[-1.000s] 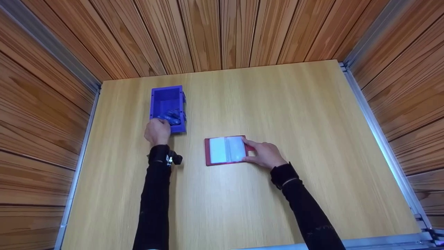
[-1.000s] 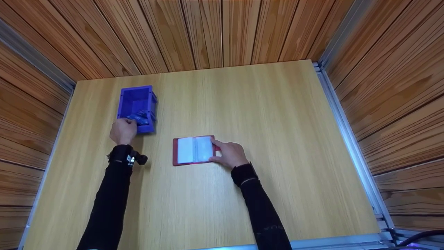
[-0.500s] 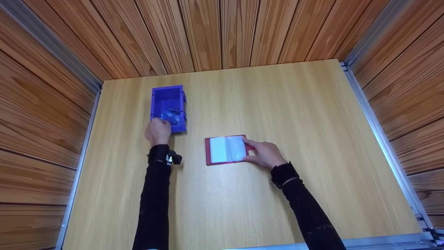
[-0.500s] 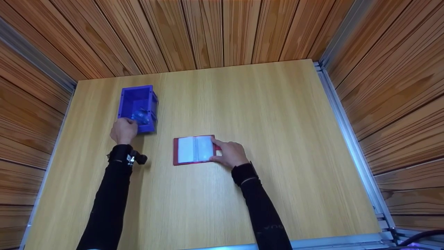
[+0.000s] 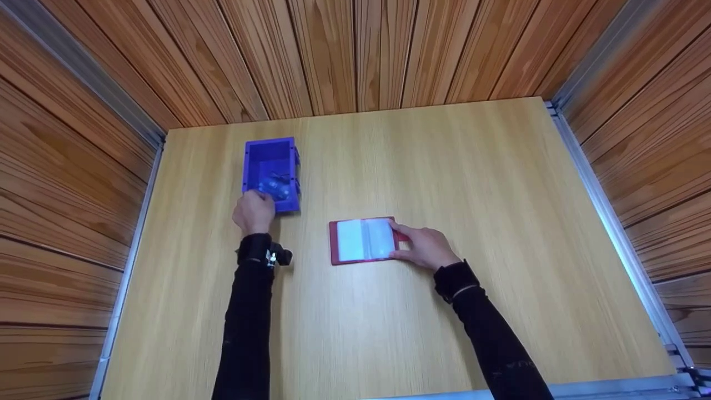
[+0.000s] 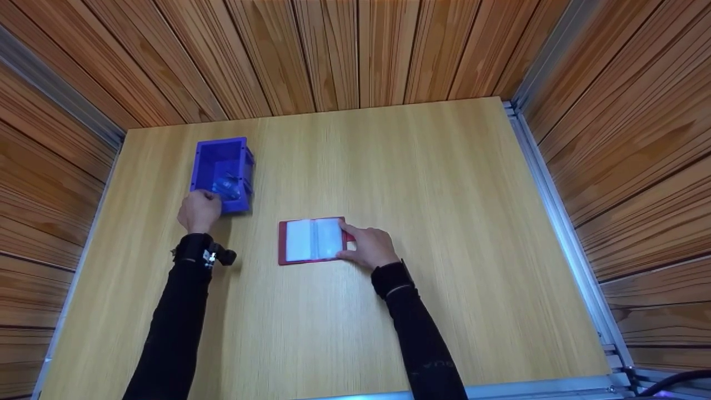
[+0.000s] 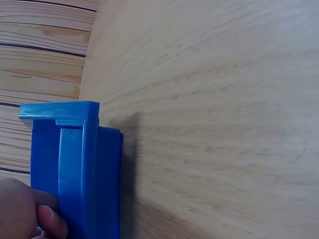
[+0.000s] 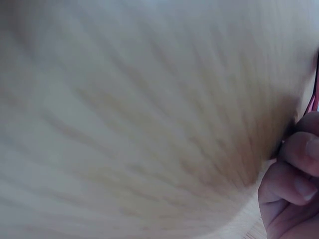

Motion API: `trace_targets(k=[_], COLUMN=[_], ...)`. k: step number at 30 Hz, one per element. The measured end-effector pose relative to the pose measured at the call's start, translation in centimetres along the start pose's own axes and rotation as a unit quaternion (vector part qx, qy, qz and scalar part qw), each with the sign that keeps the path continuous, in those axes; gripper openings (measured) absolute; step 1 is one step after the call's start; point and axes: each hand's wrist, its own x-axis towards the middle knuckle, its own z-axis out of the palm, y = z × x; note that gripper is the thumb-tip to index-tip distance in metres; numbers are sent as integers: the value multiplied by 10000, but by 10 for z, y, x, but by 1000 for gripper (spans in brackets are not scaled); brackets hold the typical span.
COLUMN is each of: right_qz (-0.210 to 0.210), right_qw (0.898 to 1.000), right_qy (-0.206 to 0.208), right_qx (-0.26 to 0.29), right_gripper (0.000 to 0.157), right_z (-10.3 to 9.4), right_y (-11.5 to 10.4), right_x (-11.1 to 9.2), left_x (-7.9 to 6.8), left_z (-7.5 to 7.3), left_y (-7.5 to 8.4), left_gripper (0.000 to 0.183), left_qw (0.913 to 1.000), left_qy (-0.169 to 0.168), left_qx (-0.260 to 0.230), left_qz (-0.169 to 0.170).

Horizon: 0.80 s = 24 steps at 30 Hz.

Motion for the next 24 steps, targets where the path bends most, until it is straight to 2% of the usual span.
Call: trace_targets(k=[3, 6, 9, 12, 15, 19, 22, 24], right_qz=[24, 86, 103, 130, 154, 126, 128, 153], right_qw=[10000, 9999, 9999, 9999, 9998, 9998, 9998, 9998], right_qy=[-48, -104, -99, -68, -68, -129, -123, -115], right_qx=[-20, 12, 30, 30, 40, 56, 48, 35], right_gripper=[83, 83, 83, 83, 83, 83, 84, 84], right_z=[0, 0, -1, -1, -1, 1, 1, 0], right_y=[0, -1, -1, -1, -1, -1, -1, -1], right_x=[0, 1, 1, 1, 1, 1, 1, 1], left_x=[-5, -16, -33, -54, -75, -97, -109, -114], left_z=[0, 1, 1, 5, 11, 23, 32, 38], left_y=[1, 6, 15, 26, 36, 43, 47, 49], left_gripper=[26, 24, 21, 19, 18, 14, 12, 13], left_qw=[9997, 9969, 9903, 9826, 9747, 9608, 9473, 9405], left_qy=[139, 597, 1023, 1121, 818, -100, -688, -942], left_qx=[-128, -307, -464, -569, -609, -516, -344, -239], left_qz=[128, 415, 822, 1367, 1990, 2723, 3110, 3256])
